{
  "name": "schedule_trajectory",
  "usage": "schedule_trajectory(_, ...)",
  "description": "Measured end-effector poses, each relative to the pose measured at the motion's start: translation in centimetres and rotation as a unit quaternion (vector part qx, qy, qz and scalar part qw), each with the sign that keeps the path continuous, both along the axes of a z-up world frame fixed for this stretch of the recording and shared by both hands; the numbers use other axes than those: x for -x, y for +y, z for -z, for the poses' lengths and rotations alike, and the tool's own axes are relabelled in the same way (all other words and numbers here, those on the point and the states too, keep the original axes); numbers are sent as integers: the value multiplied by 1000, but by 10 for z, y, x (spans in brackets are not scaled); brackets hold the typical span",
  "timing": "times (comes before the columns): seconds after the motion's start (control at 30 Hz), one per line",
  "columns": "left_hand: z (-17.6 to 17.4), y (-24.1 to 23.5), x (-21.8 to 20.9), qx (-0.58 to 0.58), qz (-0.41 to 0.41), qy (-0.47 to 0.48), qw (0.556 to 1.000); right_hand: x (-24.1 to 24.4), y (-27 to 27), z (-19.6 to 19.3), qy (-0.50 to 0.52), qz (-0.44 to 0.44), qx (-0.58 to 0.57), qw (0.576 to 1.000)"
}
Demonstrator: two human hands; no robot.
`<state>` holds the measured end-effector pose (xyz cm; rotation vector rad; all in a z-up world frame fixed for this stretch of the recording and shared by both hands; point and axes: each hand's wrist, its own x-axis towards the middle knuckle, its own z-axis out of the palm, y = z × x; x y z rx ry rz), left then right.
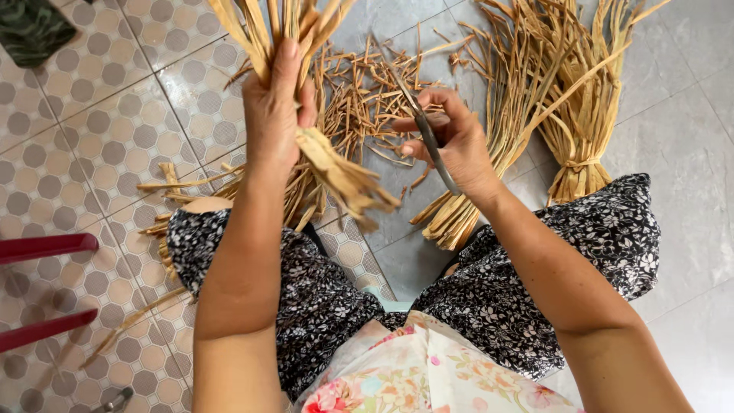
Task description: The person sits on a low stool and uses shears to trim the ends of dried plant stalks held in their left hand. They repeatedly cut the stalks and drop the trimmed pieces onto the tiled floor, working through a bundle of material.
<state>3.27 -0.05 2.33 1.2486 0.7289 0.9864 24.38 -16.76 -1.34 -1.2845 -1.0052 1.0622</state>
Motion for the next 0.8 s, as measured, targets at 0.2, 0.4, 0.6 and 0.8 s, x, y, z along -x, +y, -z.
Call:
schedule_trajectory(0.2,-18,-8,-19,102,41,-136,985,32,18,4,142,-19,-33,989)
schedule_trajectory(0.4,-8,-13,-32,127,33,-204,970,72,26,37,1,-69,-34,997)
schedule_trajectory(0.6,14,-3,-54,95,7,-155,983,58,38,57,134,-132,-13,982)
schedule_trajectory(0.8,-10,28,5,55,268,-278,921,36,33,25,123,-69,34,989)
